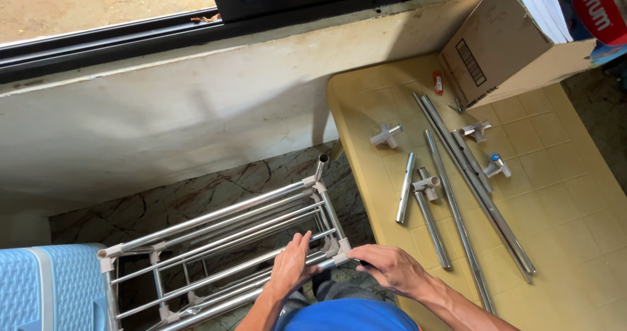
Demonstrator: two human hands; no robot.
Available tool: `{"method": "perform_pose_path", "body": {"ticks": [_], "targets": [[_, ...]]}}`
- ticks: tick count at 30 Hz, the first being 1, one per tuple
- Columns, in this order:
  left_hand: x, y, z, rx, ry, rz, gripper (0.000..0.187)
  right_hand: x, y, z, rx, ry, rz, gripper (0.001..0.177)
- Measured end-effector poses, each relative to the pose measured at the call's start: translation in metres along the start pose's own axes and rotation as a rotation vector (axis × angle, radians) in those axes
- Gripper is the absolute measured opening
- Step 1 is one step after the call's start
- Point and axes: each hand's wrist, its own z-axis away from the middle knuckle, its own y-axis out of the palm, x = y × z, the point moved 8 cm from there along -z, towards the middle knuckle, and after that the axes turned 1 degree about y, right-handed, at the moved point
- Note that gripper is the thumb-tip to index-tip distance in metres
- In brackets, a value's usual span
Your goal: The person assembles a metal storage shelf by inserting metal rods into white plastic connectors and tightening them by hand. The person repeatedly picks up rods and connectors, aligns them, and secures the joints to build the frame.
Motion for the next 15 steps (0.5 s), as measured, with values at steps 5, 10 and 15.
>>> {"method": "perform_pose_path", "body": {"ticks": [5,10,15], "targets": [[-0.004,0.002,-0.001,-0.033,0.028,-0.03,0.091,-0.019,0.013,0.008,0.021,0.155,0.022,0.031],[-0.007,0.0,0.001,-0.062,0.06,-0.042,0.089,-0.021,0.012,0.009,-0.005,0.26,0.122,0.036],[-0.006,0.001,-0.001,-0.015,-0.001,-0.049,0.088,0.008,-0.008,0.01,-0.13,-0.149,0.072,0.037]]}}
